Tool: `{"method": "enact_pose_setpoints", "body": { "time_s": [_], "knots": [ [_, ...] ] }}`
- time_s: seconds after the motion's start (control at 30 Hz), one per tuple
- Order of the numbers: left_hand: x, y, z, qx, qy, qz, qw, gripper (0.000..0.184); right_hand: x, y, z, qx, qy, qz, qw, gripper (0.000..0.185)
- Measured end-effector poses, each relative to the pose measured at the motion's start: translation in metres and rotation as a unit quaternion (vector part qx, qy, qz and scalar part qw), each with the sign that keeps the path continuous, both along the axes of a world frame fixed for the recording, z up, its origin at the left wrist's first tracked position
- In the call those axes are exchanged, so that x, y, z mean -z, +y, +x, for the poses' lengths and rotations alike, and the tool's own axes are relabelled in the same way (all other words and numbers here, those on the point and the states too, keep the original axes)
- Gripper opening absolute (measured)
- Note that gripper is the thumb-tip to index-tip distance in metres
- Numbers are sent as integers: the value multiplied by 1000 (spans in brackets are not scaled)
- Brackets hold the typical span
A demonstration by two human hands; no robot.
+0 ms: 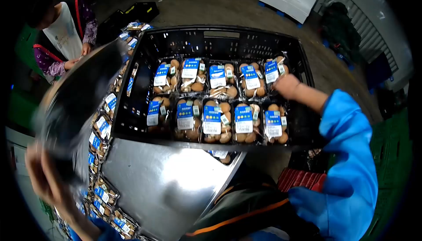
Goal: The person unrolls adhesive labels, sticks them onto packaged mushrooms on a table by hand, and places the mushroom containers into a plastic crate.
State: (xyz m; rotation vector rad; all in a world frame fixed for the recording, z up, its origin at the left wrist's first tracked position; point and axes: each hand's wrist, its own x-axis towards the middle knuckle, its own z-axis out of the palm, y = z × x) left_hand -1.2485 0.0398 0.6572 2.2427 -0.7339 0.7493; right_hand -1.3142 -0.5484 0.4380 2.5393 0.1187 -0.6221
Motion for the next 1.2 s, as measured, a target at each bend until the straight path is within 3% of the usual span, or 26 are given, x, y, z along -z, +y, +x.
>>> {"method": "enact_pose_setpoints", "body": {
  "time_s": [0.03, 0.1, 0.17, 0.2, 0.23, 0.3, 0.33, 0.37, 0.4, 0.5, 0.57, 0.6, 0.63, 0.7, 0.73, 0.8, 0.83, 0.87, 0.93, 0.97, 1.0, 1.03, 1.07, 1.1, 1.17, 1.2],
  "knots": [
    [-3, -45, 25, 18, -40, 7, 999, 8, 5, 18, 9, 51, 54, -42, 996, 24],
    [-8, -125, 52, 92, -51, 9, 994, 6, 15, 10, 16, 88, 59, 20, 994, 24],
    [10, -170, 89, 168, -112, 114, 973, 8, 1, 9, 21, 98, 103, 33, 989, 26],
    [38, -189, 107, 196, -141, 123, 963, 8, -5, 14, 20, 125, 104, 37, 986, 28],
    [68, -204, 116, 210, -88, 138, 964, 6, 1, 11, 21, 133, 106, 63, 983, 29],
    [136, -217, 156, 314, -65, 253, 913, 15, 11, 2, 26, 146, 107, 106, 978, 30],
    [171, -222, 171, 303, -38, 328, 894, 16, 21, 1, 37, 199, 166, 101, 961, 34],
    [214, -223, 190, 314, -7, 356, 880, 14, 30, -4, 44, 200, 190, 176, 945, 37],
    [272, -211, 224, 364, -6, 422, 830, 14, 60, -24, 43, 274, 192, 261, 906, 39],
    [271, -210, 205, 352, 22, 391, 850, 18, 22, -6, 42, 238, 188, 207, 930, 41],
    [262, -207, 206, 310, 44, 426, 849, 19, -2, 16, 42, 234, 79, 214, 945, 48],
    [252, -210, 207, 295, 33, 428, 854, 19, -19, 31, 45, 221, 11, 215, 951, 61],
    [244, -214, 209, 278, 17, 434, 857, 19, -32, 43, 56, 242, 57, 204, 947, 82],
    [251, -220, 219, 190, 18, 473, 860, 23, -5, 45, 74, 218, 116, 186, 951, 96],
    [237, -234, 210, 119, 103, 502, 850, 27, 25, 49, 81, 213, 130, 112, 962, 106],
    [214, -251, 201, 65, 264, 488, 829, 36, 38, 54, 92, 135, 151, 19, 979, 103],
    [217, -244, 196, 67, 230, 478, 845, 40, 39, 42, 95, 109, 133, 106, 979, 94],
    [218, -240, 184, 56, 226, 529, 816, 44, 11, 48, 109, 174, 188, 191, 948, 90],
    [187, -212, 125, 83, 131, 413, 897, 48, 1, 55, 115, 42, 54, 167, 984, 80],
    [167, -197, 96, 111, 132, 310, 935, 45, -12, 76, 121, 105, 9, 258, 960, 80],
    [149, -178, 67, 131, 144, 193, 962, 41, -20, 92, 131, 141, 26, 437, 888, 83],
    [136, -161, 36, 97, 106, 110, 984, 32, -7, 107, 140, 203, -16, 429, 880, 86],
    [129, -139, 14, 68, 72, 54, 994, 23, 20, 119, 156, 217, -63, 525, 820, 88],
    [135, -115, -6, 11, 6, 5, 1000, 16, 41, 133, 171, 214, -129, 567, 785, 87],
    [164, -56, -51, -131, 26, 12, 991, 14, 74, 154, 202, 165, -233, 651, 703, 81],
    [185, -25, -75, -162, 55, 30, 985, 13, 82, 155, 212, 72, -327, 587, 737, 77]
  ]
}}
